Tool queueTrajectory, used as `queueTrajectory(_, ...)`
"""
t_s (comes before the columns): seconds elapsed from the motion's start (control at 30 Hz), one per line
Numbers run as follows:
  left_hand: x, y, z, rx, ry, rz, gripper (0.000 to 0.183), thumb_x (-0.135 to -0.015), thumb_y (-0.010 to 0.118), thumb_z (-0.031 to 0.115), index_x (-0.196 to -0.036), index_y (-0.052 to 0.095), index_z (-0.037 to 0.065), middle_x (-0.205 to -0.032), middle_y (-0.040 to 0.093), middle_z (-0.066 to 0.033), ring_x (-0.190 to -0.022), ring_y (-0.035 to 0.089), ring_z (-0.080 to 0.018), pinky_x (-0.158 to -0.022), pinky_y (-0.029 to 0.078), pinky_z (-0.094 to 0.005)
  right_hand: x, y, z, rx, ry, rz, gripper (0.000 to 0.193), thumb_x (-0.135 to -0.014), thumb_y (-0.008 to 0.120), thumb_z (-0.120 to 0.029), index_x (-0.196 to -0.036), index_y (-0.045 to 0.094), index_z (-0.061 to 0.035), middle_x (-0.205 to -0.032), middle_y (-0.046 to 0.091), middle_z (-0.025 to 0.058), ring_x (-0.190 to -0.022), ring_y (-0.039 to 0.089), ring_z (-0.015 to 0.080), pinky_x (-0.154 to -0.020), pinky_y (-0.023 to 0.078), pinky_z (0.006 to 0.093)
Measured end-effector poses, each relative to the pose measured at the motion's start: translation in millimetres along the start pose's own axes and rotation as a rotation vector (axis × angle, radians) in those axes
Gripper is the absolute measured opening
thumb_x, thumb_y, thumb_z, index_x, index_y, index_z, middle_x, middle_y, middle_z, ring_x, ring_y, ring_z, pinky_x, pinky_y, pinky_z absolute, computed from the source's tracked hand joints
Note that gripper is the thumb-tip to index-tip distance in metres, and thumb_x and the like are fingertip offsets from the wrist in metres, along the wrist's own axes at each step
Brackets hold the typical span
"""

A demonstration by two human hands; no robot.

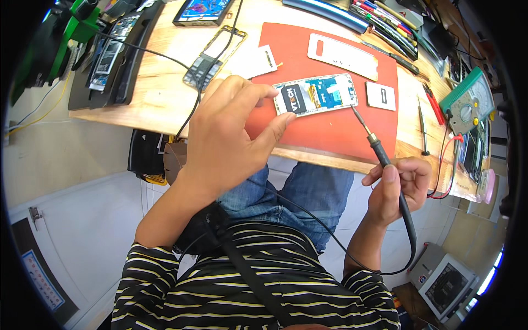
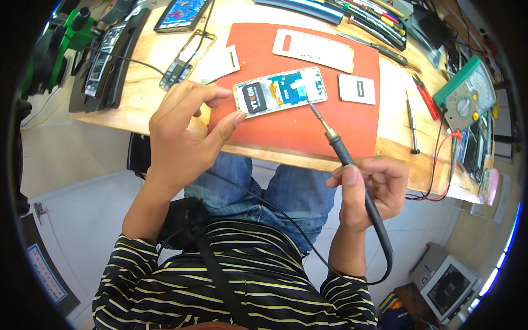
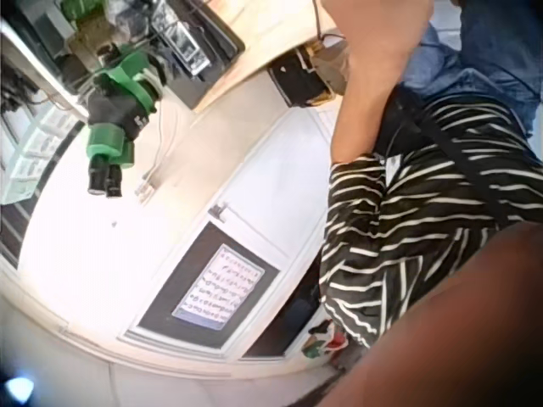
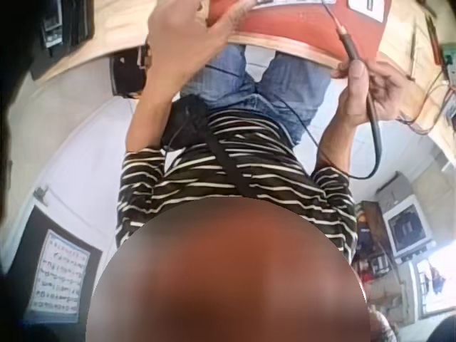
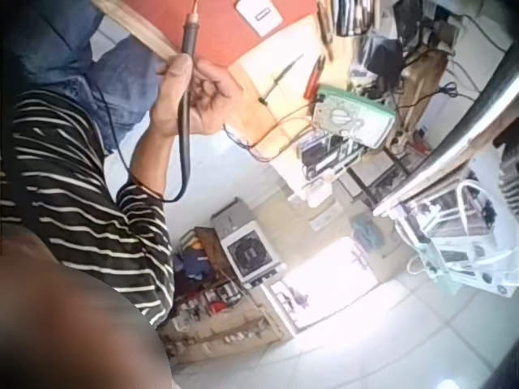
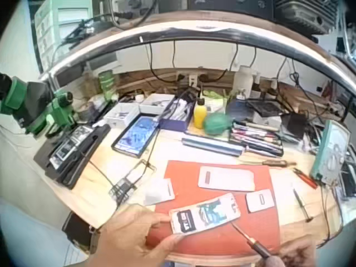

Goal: The person uses a soldering iron and a hot air gun to remove a component from a smartphone motherboard, then aligns and places a replacement screen module onto the board.

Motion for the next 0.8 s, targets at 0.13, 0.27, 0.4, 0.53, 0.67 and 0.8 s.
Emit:
queueTrajectory(0.13, -9, 18, -10, 0.288, -0.35, -0.216, 0.026, -0.082, 0.084, 0.004, -0.105, 0.072, 0.003, -0.071, 0.055, 0.0021, -0.057, 0.041, -0.0012, -0.05, 0.029, -0.0198, -2, 0, 13, 0.081, 0.154, -0.04, 0.025, -0.086, 0.074, 0.007, -0.1, 0.054, 0.0024, -0.083, 0.067, 0.0175, -0.063, 0.068, 0.0193, -0.058, 0.058, 0.0292)
queueTrajectory(0.27, -22, 21, -2, 0.005, -0.055, -0.181, 0.055, -0.07, 0.092, 0.011, -0.119, 0.068, 0.004, -0.092, 0.066, -0.0076, -0.078, 0.062, -0.0184, -0.071, 0.051, -0.0308, -5, 6, 15, 0.205, 0.185, -0.154, 0.032, -0.084, 0.08, 0.004, -0.101, 0.053, -0.0011, -0.088, 0.07, 0.0189, -0.074, 0.072, 0.0212, -0.066, 0.06, 0.0326)
queueTrajectory(0.4, -21, 26, -3, 0.009, -0.069, -0.246, 0.065, -0.064, 0.095, 0.016, -0.123, 0.069, 0.005, -0.11, 0.064, -0.0142, -0.103, 0.063, -0.0321, -0.09, 0.052, -0.0396, -6, 6, 16, 0.211, 0.221, -0.105, 0.033, -0.086, 0.079, 0.001, -0.1, 0.05, -0.0024, -0.085, 0.071, 0.0202, -0.076, 0.073, 0.0231, -0.068, 0.061, 0.035)
queueTrajectory(0.53, -20, 29, -4, 0.035, -0.086, -0.265, 0.062, -0.065, 0.094, 0.015, -0.12, 0.07, 0.004, -0.11, 0.064, -0.0147, -0.103, 0.062, -0.0325, -0.091, 0.051, -0.0395, -9, 9, 16, 0.173, 0.169, -0.145, 0.03, -0.088, 0.075, -0.001, -0.099, 0.048, -0.0022, -0.084, 0.071, 0.0221, -0.077, 0.073, 0.0257, -0.069, 0.062, 0.0376)
queueTrajectory(0.67, -21, 30, -2, 0.047, -0.047, -0.249, 0.06, -0.065, 0.094, 0.013, -0.119, 0.07, 0.004, -0.107, 0.063, -0.0144, -0.101, 0.061, -0.0323, -0.088, 0.05, -0.0394, -14, 13, 19, 0.206, 0.179, -0.157, 0.027, -0.091, 0.072, -0.001, -0.1, 0.046, -0.0013, -0.088, 0.071, 0.0242, -0.079, 0.073, 0.0263, -0.072, 0.062, 0.04)
queueTrajectory(0.8, -21, 28, -1, 0.045, -0.056, -0.218, 0.054, -0.067, 0.092, 0.011, -0.117, 0.071, 0.003, -0.102, 0.063, -0.0136, -0.094, 0.061, -0.0299, -0.084, 0.05, -0.038, -16, 19, 21, 0.193, 0.175, -0.206, 0.026, -0.091, 0.072, 0.0, -0.099, 0.047, -0.0009, -0.087, 0.071, 0.0244, -0.08, 0.073, 0.0263, -0.075, 0.062, 0.0394)
Point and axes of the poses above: each hand's wrist, its own x-axis away from the middle knuckle, its own y-axis out of the palm, z = x × y, the point moved 5 cm from there along -x, towards the middle knuckle
